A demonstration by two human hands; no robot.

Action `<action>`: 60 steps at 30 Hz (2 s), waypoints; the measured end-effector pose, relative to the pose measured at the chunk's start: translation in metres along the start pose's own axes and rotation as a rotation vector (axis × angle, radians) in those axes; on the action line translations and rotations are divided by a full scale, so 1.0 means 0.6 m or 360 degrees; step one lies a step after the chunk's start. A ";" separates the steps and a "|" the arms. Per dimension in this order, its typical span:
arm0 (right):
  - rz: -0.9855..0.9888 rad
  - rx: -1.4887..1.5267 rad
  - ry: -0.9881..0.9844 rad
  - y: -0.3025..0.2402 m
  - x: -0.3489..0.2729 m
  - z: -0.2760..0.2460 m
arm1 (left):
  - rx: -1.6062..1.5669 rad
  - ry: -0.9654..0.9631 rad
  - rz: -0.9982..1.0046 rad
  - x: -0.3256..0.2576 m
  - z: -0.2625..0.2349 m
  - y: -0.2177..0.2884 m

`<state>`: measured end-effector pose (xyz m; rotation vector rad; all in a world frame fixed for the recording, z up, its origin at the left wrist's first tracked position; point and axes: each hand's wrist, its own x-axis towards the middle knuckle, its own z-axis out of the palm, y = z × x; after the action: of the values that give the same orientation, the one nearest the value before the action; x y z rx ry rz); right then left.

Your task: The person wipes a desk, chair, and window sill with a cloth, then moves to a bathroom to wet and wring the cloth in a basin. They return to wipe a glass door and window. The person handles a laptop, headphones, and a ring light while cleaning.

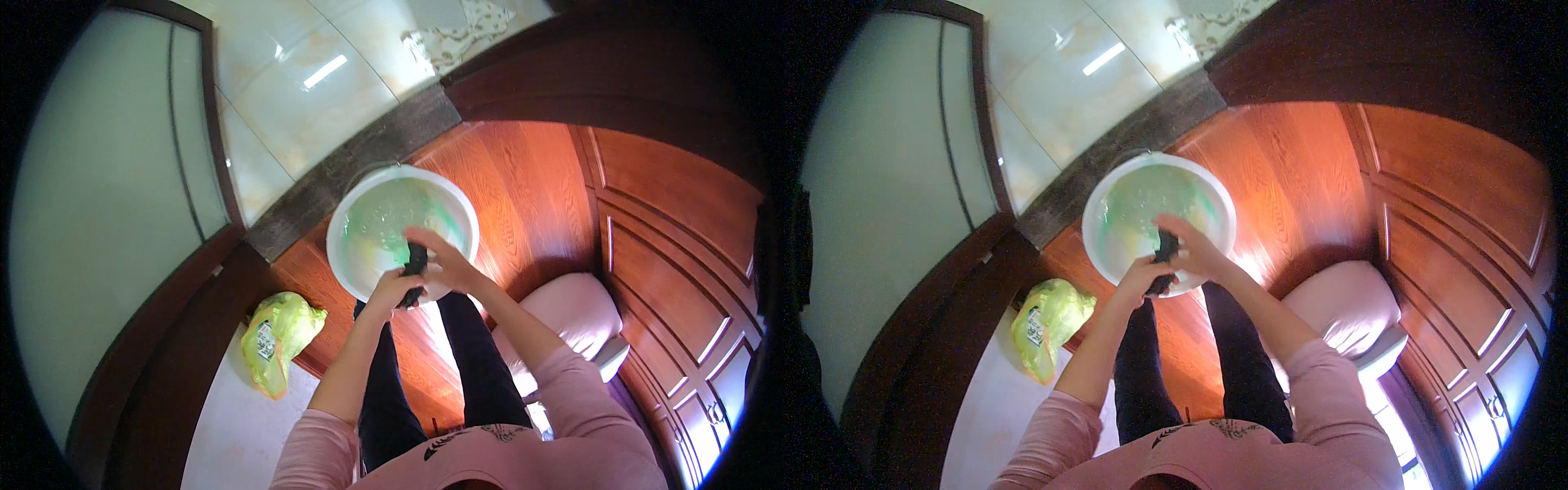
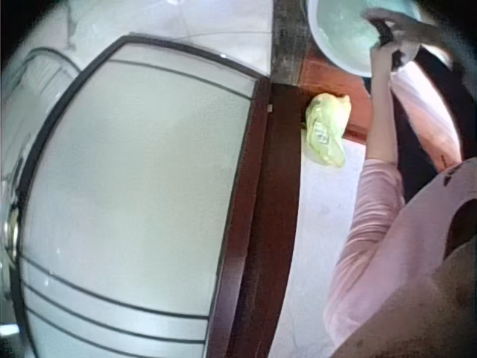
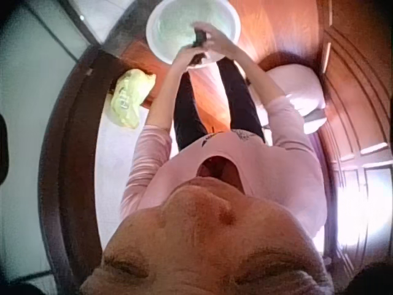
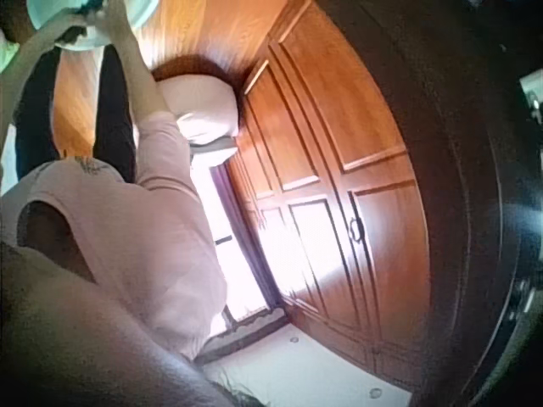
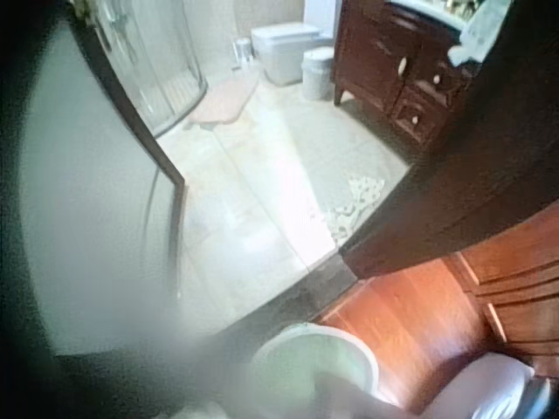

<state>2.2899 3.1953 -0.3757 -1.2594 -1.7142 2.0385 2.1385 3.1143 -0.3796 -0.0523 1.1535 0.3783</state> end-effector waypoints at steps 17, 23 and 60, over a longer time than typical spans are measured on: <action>-0.1244 -0.1639 -0.0800 -0.373 -0.142 -0.006 | -0.0066 -0.0805 0.0020 -0.376 0.109 0.031; -0.0929 -0.1952 -0.0755 -0.429 -0.170 -0.010 | 0.0565 -0.0112 0.0449 -0.399 0.151 0.053; -0.2299 -0.1592 0.0079 -0.719 -0.311 -0.074 | -0.0697 -0.0832 0.0503 -0.665 0.277 0.105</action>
<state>2.2817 3.2437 0.0937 0.0975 -2.4609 0.3007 2.1254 3.1063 0.0572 -0.1453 0.5446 0.8667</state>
